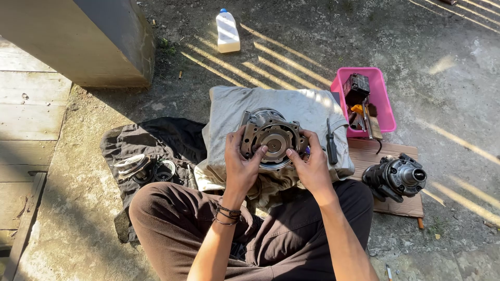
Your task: Disassembling a mechanical engine component to inspect and remove internal parts using hand tools
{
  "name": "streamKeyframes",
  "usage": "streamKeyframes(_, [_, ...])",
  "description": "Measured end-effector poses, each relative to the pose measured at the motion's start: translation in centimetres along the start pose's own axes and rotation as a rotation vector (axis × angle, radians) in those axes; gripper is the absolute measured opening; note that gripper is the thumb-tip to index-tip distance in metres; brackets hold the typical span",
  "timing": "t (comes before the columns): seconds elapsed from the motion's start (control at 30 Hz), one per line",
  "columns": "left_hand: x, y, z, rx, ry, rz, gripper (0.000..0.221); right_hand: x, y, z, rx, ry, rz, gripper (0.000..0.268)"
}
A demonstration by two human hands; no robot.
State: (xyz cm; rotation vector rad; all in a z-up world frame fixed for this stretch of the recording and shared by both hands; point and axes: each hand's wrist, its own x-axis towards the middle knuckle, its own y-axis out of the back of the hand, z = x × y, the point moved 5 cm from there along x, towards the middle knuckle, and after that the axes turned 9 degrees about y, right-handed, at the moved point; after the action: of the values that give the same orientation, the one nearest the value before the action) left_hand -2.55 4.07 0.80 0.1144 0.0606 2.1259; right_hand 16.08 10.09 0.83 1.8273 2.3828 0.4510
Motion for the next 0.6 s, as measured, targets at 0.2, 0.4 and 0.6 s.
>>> streamKeyframes(0.2, [0.3,0.8,0.0,0.007,-0.032,-0.039,0.067,0.4,4.1,0.2,-0.092,-0.019,0.034,0.045])
streamKeyframes(0.4, [0.4,1.4,-0.5,0.034,-0.023,-0.056,0.070,-0.8,7.7,9.5,-0.872,-0.137,-0.033,0.052])
streamKeyframes(0.6, [0.5,1.5,0.2,0.000,0.009,-0.096,0.071,-1.0,7.3,8.2,-0.764,-0.145,0.002,0.047])
